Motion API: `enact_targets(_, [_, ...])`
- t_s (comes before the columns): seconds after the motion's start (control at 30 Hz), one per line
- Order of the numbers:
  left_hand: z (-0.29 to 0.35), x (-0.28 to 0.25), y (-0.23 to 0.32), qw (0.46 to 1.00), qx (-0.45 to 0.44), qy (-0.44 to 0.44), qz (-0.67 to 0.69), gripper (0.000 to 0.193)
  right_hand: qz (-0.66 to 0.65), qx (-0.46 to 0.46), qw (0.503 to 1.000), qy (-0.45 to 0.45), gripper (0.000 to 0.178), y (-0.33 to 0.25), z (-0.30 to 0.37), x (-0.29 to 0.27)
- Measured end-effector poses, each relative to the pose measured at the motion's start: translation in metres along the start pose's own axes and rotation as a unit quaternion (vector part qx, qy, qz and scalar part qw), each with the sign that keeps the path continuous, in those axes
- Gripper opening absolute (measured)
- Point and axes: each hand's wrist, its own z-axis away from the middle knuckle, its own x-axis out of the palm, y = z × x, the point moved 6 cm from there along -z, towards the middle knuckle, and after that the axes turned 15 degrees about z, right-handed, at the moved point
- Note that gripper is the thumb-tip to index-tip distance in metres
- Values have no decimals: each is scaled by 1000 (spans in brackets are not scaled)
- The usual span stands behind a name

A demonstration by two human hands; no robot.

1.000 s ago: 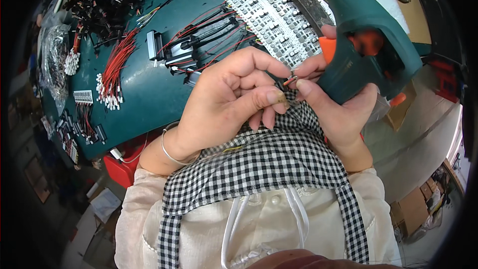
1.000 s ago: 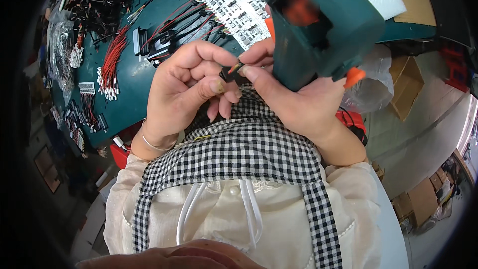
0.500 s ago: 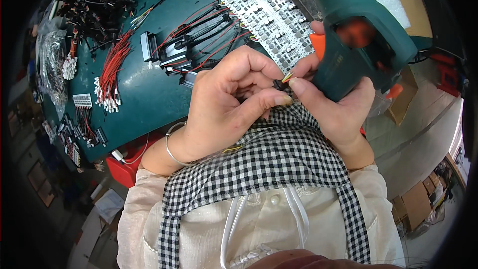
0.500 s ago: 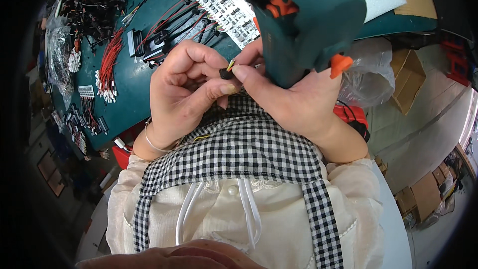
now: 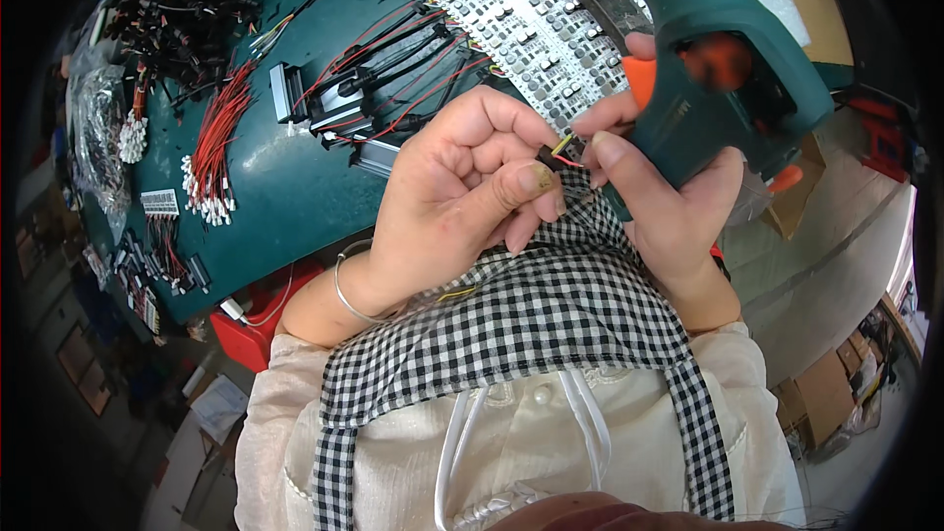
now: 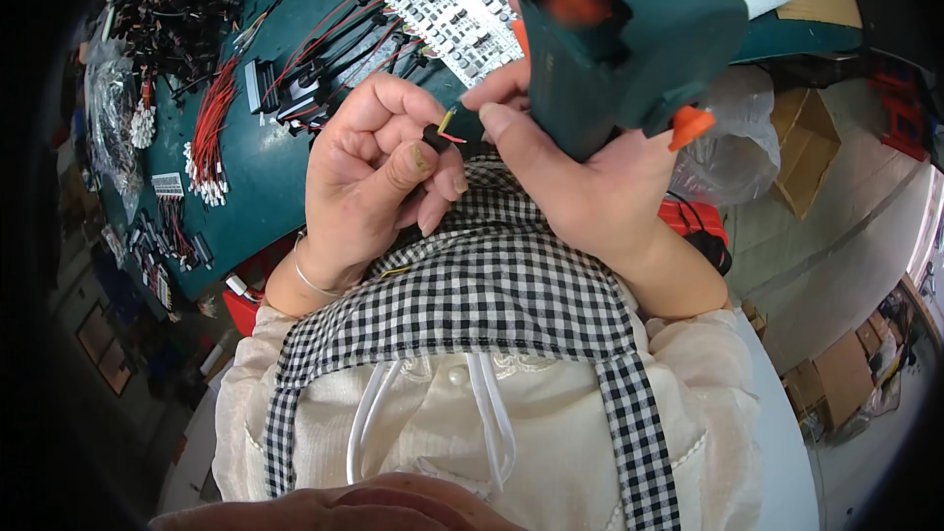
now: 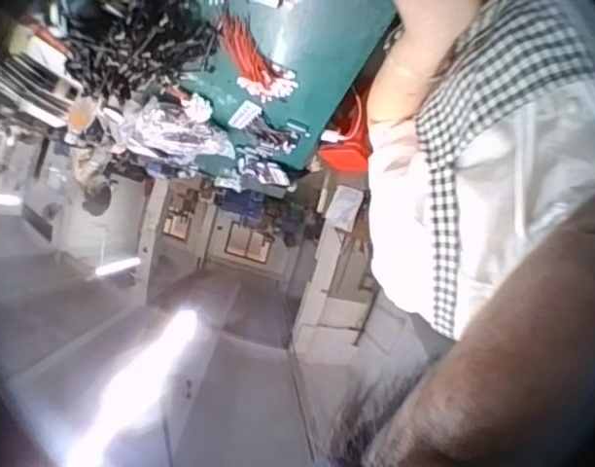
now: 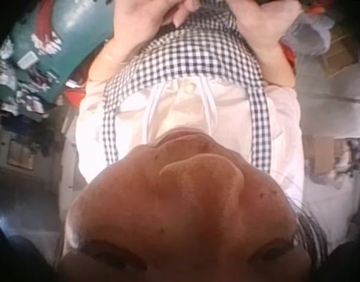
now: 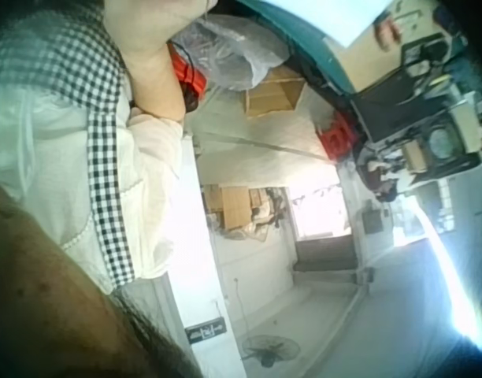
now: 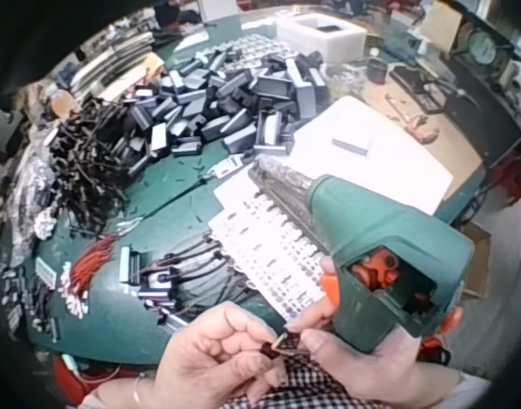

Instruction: The person uses a soldering iron to attach red and black wires to a white circuit board. They repeatedly pick up small wire assemblies, position them on the board, and apply heat to secure the connections. The person works methodically, handling each wire individually and placing the finished units on the table.

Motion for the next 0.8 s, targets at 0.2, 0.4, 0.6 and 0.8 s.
enact_targets(0.2, [1, 2, 0, 1000, -10, 12, 20, 25, 3, -48, 998, -32, 58, -1, 0, 5])
enact_targets(0.4, [0, 1, 1, 1000, 0, 4, -11, 24, -18, -25, 999, -26, 57, -2, -2, 5])
enact_targets(0.6, [0, 0, 1, 998, 41, -8, -48, 21, -57, -14, 998, -33, 56, -1, -2, 7])
enact_targets(0.8, [2, 6, 5, 986, 99, -17, -135, 21, -42, -20, 998, -29, 55, 1, -3, 7])
